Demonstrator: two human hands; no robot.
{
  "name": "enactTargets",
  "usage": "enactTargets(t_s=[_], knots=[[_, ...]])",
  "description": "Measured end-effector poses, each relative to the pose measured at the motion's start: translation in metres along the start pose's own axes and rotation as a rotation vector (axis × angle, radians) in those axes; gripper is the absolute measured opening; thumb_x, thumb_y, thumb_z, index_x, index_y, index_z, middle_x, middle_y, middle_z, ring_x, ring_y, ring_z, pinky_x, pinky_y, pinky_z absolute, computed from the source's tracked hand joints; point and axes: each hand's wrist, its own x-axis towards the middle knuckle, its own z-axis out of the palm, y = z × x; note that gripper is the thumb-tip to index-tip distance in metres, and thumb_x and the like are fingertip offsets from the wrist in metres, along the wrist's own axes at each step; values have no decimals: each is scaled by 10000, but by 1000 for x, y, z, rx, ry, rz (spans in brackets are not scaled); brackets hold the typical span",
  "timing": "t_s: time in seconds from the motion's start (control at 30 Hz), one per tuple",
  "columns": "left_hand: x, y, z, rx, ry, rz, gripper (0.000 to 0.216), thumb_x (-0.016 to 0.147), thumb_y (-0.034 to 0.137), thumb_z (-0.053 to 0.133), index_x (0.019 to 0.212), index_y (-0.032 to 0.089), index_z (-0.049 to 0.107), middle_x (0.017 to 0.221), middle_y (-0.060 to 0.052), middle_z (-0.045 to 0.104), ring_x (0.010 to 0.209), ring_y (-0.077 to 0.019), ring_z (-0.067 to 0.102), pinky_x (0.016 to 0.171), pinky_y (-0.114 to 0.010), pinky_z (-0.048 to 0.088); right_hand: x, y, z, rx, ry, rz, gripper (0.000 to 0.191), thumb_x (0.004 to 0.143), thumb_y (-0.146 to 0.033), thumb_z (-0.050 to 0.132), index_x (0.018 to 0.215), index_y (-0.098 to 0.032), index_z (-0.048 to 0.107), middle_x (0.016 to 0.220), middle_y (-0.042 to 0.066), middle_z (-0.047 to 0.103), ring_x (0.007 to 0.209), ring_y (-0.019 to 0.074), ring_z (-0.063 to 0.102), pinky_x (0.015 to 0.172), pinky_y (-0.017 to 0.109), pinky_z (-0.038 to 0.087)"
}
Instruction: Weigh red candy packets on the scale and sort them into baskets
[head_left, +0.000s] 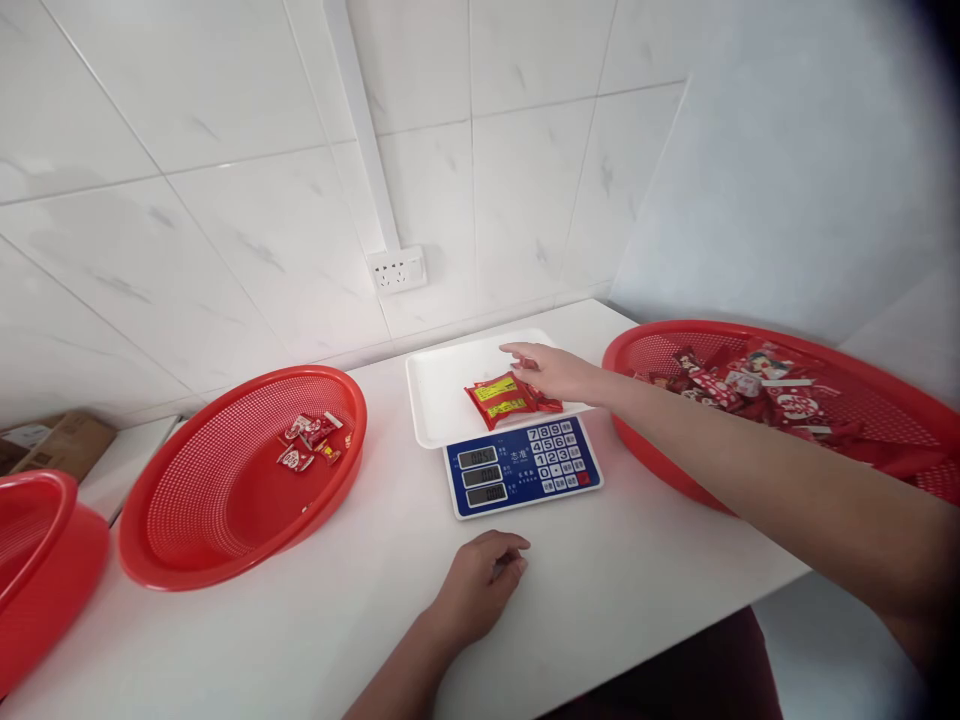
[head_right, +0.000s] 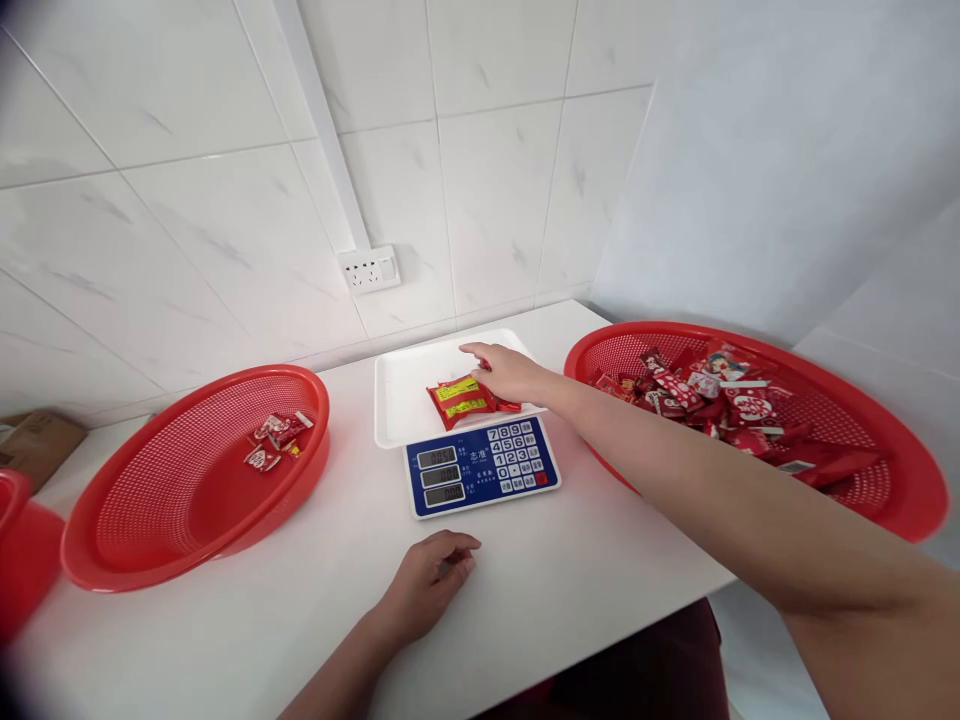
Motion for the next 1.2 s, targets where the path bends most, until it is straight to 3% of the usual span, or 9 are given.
enactTargets(t_s=[0.17,0.33,0.43,0.53,0.63,0.77,0.97,1.07,1.2], knots=[[-1,2,-1,22,-9,5,261,841,245,473,1051,224,626,995,-34,653,853,-159,608,730,-260,498,-19,-9,2,-134,86,-160,435,849,-192,446,1282,-214,481,1352,69,463,1242,238,416,1014,410,367],[-2,3,-2,40,-25,10,267,853,250,463,1069,234,618,946,-29,641,851,-158,602,726,-254,495,-81,-7,16,67,281,-219,292,860,-305,450,1101,-254,605,1164,36,606,1070,216,559,920,343,447],[-2,2,-2,38,-31,6,264,857,251,461,1073,239,613,942,-29,638,852,-158,602,715,-252,496,-123,10,44,192,287,-83,245,844,-375,463,946,-247,645,963,51,679,903,221,627,770,324,508],[-1,3,-2,39,-28,15,257,859,248,466,1067,237,617,943,-27,640,850,-153,602,728,-247,491,-153,35,80,328,171,97,255,817,-415,474,908,-237,633,751,36,677,704,195,637,622,293,513],[1,3,-2,43,-16,14,251,858,250,472,1058,234,624,957,-25,648,856,-152,602,760,-249,485,-168,56,108,411,87,201,268,822,-437,461,900,-236,621,658,6,639,630,169,611,614,283,505],[3,0,1,14,14,-15,236,852,261,487,1036,229,632,992,-24,658,862,-155,605,753,-249,489,-173,68,125,426,81,248,266,830,-436,454,911,-241,615,694,-1,641,665,168,617,652,288,507],[6,18,-7,-45,182,-66,232,849,293,498,1032,204,611,871,-17,661,799,-148,605,741,-259,483,-172,66,129,357,121,215,255,832,-403,454,923,-249,636,859,19,695,784,196,645,730,316,511],[27,43,-30,6,351,-46,305,845,284,502,1140,209,527,815,1,630,752,-133,588,703,-245,474,-173,66,129,335,116,165,250,829,-390,454,918,-254,645,937,24,699,853,212,642,768,336,509],[75,67,-68,201,511,-51,456,850,292,513,1280,215,381,970,-35,612,780,-140,581,672,-242,453,-175,68,129,351,115,131,252,832,-388,452,924,-255,645,946,23,700,867,214,642,765,337,515]])
